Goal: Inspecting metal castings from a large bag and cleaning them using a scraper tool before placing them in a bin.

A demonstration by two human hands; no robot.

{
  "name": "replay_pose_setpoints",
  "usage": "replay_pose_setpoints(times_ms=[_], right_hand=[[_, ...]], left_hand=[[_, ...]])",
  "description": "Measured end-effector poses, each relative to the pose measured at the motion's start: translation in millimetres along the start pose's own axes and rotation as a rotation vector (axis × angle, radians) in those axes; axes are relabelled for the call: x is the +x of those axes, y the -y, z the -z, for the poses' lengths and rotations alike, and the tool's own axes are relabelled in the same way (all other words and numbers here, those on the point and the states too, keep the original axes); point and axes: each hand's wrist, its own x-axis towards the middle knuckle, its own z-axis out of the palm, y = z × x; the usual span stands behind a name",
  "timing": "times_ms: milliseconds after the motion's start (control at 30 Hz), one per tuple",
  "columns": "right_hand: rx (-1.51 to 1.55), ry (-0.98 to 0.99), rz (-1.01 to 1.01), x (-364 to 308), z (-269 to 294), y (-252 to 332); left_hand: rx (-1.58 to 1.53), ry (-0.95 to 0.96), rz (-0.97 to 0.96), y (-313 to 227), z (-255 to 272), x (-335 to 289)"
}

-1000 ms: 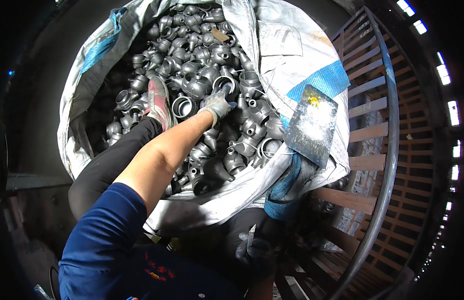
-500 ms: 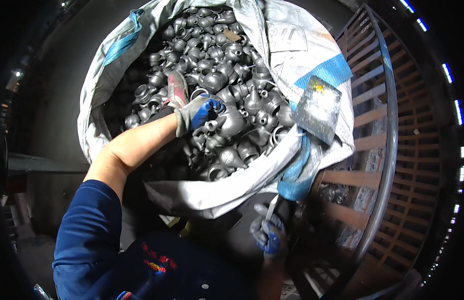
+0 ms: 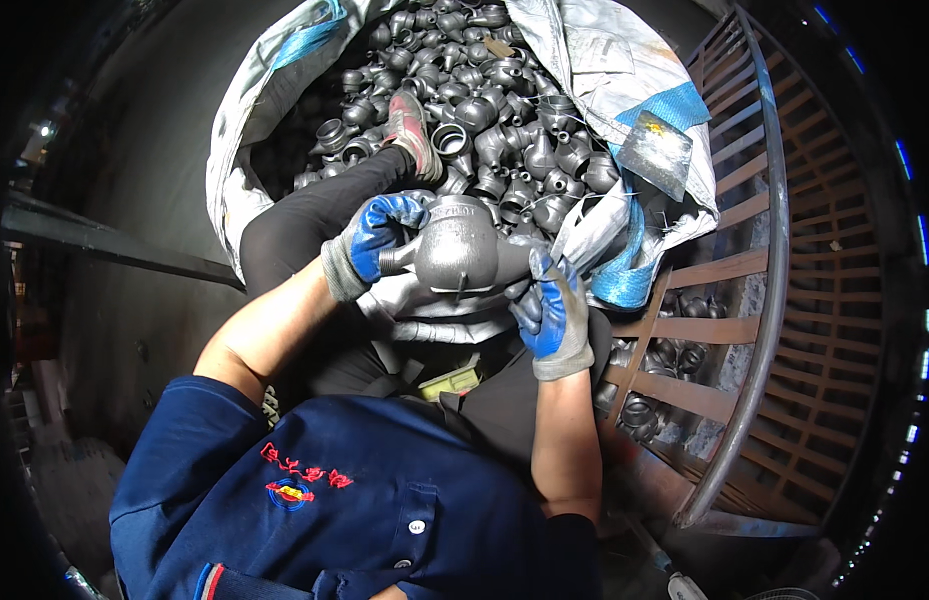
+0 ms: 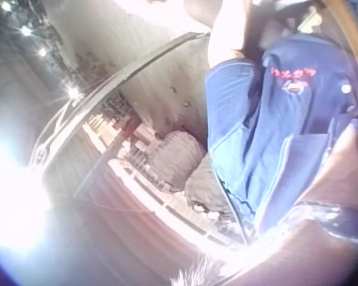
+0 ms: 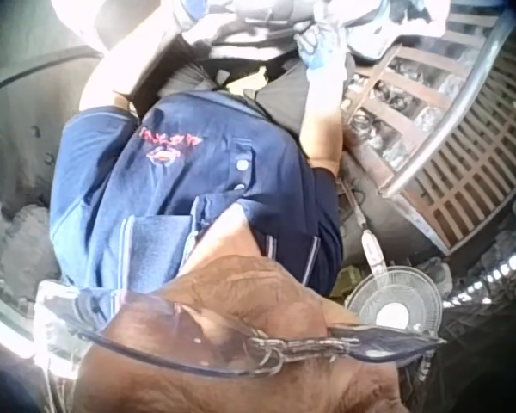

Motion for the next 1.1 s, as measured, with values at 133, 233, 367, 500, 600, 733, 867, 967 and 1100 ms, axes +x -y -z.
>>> replay_pose_setpoints(times_ms=[133, 233, 367, 500, 600, 733, 867, 967, 1100], right_hand=[[-0.091, 0.052, 0.146, -9.3, -8.3, 1.2], [-0.165, -0.080, 0.220, -15.8, -15.2, 2.1], [-0.138, -0.143, 0.348, -17.3, -22.0, -5.3], [-0.180, -0.143, 0.320, -21.5, -15.8, -10.8], [-0.197, -0.068, 0.248, -25.5, -11.8, -8.9], [-0.185, -0.112, 0.316, -19.8, -16.5, -16.3], [-0.247, -0.110, 0.389, -21.7, -29.8, -19.3], [-0.315, -0.111, 0.405, -24.3, -28.2, -16.8], [-0.245, -0.117, 0.324, -19.4, -8.3, -21.1]], left_hand=[[-0.778, -0.278, 0.619, -22.6, -10.8, -5.5], [-1.026, -0.121, 0.648, -2.1, -8.6, -27.0], [-0.302, -0.144, 0.328, 38.8, -5.3, -32.2], [-0.806, -0.205, 0.437, 6.4, -14.5, -16.6], [-0.874, -0.230, 0.444, 9.3, -11.9, -16.9], [-0.858, -0.253, 0.403, 9.1, -9.7, -15.8], [-0.820, -0.220, 0.357, 13.6, -7.2, -15.7], [-0.453, -0.179, 0.154, 17.4, -10.8, -15.9], [-0.833, -0.259, 0.362, 5.0, -10.6, -11.1]])
